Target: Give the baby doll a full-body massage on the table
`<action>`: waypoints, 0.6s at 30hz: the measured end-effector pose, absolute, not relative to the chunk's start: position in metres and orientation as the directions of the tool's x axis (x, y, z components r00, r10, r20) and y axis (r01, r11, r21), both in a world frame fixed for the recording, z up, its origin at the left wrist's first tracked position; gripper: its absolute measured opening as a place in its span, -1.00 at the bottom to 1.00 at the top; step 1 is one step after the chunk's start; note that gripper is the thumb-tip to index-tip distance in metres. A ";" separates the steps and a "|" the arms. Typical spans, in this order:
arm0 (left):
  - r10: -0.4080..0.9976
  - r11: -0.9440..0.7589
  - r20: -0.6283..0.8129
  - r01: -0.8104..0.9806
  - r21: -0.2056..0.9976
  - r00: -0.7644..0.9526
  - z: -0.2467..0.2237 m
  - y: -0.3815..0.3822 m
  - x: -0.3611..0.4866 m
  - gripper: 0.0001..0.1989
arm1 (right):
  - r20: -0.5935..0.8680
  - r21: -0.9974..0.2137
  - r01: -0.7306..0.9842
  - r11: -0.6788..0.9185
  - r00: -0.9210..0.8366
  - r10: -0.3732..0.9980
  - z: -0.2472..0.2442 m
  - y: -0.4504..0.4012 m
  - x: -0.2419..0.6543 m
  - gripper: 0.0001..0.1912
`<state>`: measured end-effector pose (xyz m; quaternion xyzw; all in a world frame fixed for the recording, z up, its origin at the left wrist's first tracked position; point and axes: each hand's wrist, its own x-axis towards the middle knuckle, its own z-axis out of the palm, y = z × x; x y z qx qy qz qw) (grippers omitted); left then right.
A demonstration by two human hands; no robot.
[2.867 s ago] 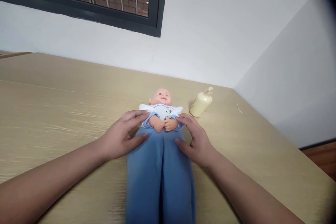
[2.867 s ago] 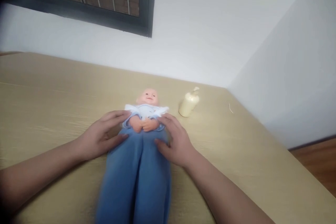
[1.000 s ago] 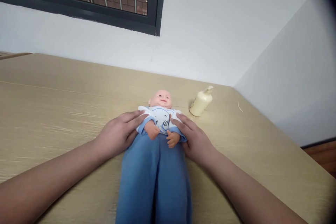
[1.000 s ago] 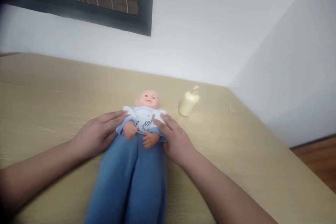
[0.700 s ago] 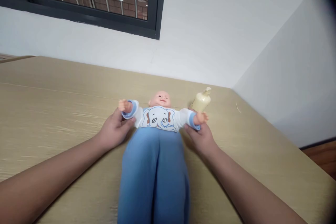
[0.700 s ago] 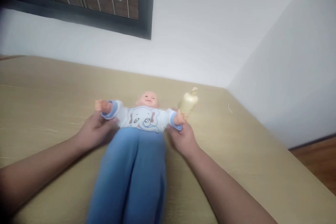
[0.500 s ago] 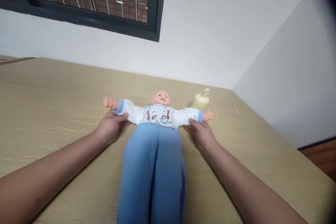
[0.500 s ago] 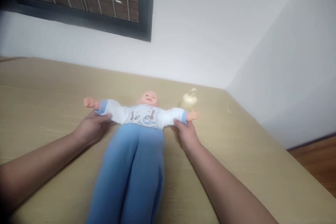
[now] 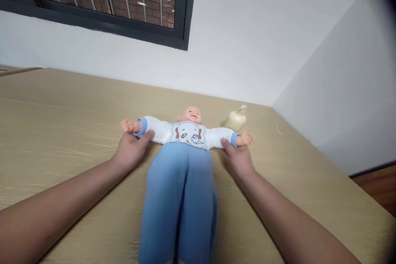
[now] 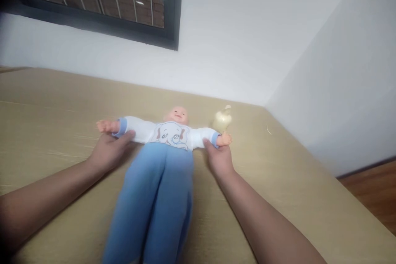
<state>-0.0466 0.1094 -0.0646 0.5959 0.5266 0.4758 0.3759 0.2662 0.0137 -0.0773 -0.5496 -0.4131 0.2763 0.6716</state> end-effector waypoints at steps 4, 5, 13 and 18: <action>0.916 -0.394 0.369 0.508 0.766 0.155 -0.056 0.093 -0.047 -0.71 | 0.442 -0.843 0.510 0.172 0.471 0.763 -0.068 0.000 0.259 -0.33; 0.884 -0.466 0.411 0.504 0.728 0.223 -0.056 0.090 -0.046 -0.69 | 0.473 -0.804 0.568 0.176 0.433 0.767 -0.067 -0.003 0.257 -0.33; 0.523 -0.836 0.605 0.499 0.227 0.600 -0.057 0.082 -0.044 -0.50 | 0.611 -0.424 0.799 0.426 -0.095 0.786 -0.068 -0.011 0.241 -0.45; 0.401 -0.886 0.551 0.464 0.028 0.732 -0.053 0.080 -0.044 -0.47 | 0.610 -0.257 0.825 0.504 -0.266 0.747 -0.062 -0.014 0.237 -0.48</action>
